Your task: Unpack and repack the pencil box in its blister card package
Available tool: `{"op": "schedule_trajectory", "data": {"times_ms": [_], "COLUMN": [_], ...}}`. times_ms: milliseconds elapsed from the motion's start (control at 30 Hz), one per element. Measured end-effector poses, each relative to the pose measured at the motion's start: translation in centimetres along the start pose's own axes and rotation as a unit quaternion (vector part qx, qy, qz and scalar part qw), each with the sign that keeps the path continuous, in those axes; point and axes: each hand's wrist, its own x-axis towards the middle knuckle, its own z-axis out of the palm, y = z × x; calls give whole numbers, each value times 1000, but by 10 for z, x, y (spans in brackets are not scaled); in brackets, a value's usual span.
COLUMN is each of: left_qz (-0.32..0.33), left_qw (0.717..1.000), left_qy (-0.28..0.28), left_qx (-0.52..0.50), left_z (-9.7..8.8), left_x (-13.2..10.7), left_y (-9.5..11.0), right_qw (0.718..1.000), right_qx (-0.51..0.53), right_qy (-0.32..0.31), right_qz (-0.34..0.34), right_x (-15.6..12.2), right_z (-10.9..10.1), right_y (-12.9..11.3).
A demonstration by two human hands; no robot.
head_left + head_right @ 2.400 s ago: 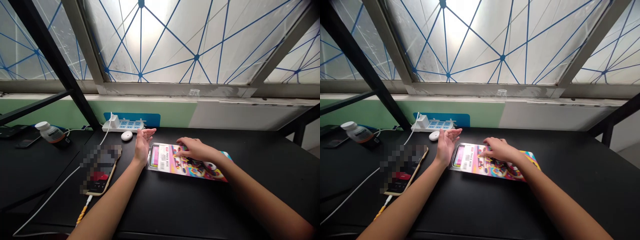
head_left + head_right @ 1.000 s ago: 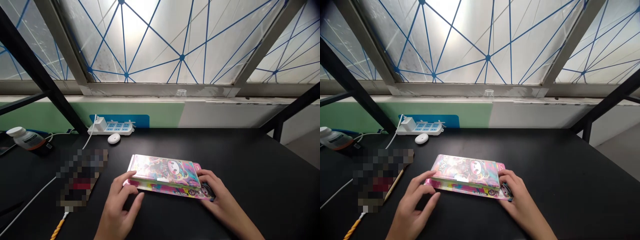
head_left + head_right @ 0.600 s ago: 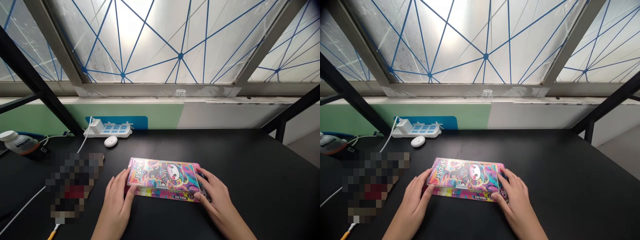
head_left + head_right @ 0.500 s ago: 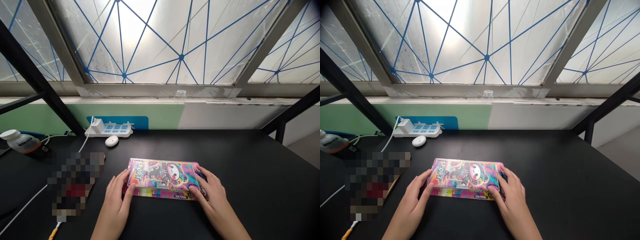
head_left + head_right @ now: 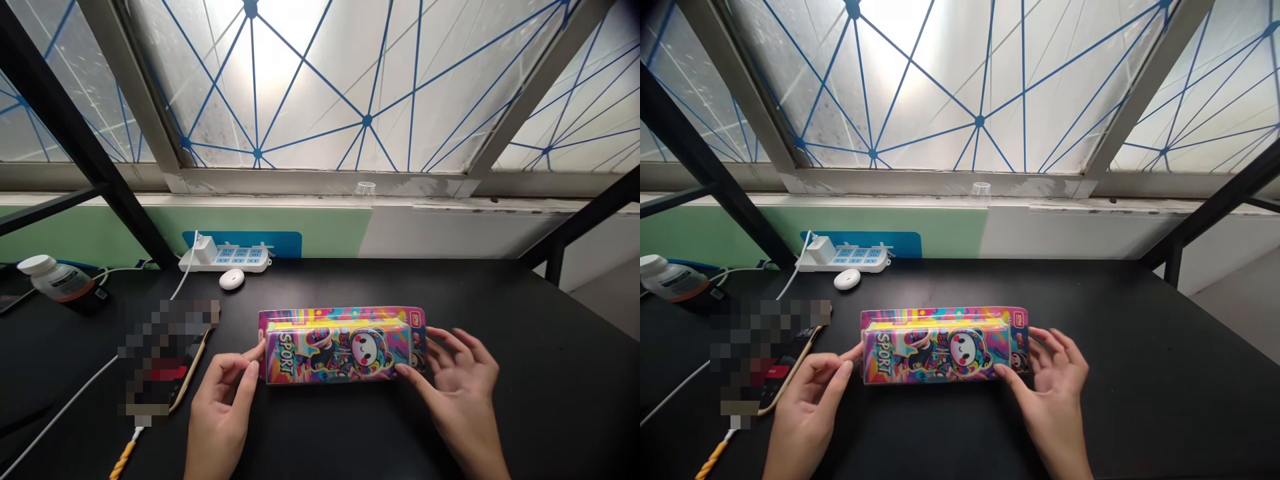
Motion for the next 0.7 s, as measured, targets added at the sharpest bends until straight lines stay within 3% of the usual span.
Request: {"op": "schedule_trajectory", "data": {"times_ms": [100, 233, 433, 500, 567, 633, 700], "left_qz": [1, -36, -91, -112, -145, -159, -136], "left_qw": [1000, 998, 994, 991, 987, 987, 988], "left_qy": [18, 31, 11, 20, 13, -23, -69], "left_qx": [-18, -40, -61, -68, -63, -32, 20], "left_z": [0, -2, -10, -13, -16, -19, -22], "left_x": [-1, -1, 6, 8, 10, 10, 10], "left_y": [7, 10, 2, 2, 3, 3, -1], "right_qw": [999, 991, 962, 940, 902, 852, 810], "right_qx": [-30, -113, -260, -320, -375, -424, -473], "right_qy": [-2, -60, -76, -104, -160, -213, -234], "right_qz": [16, 42, -9, -54, -140, -222, -257], "right_x": [-2, -8, -10, -9, -8, -11, -17], "right_z": [-7, -14, -32, -41, -50, -55, -54], "right_y": [-2, 0, 11, 12, 13, 13, 12]}}
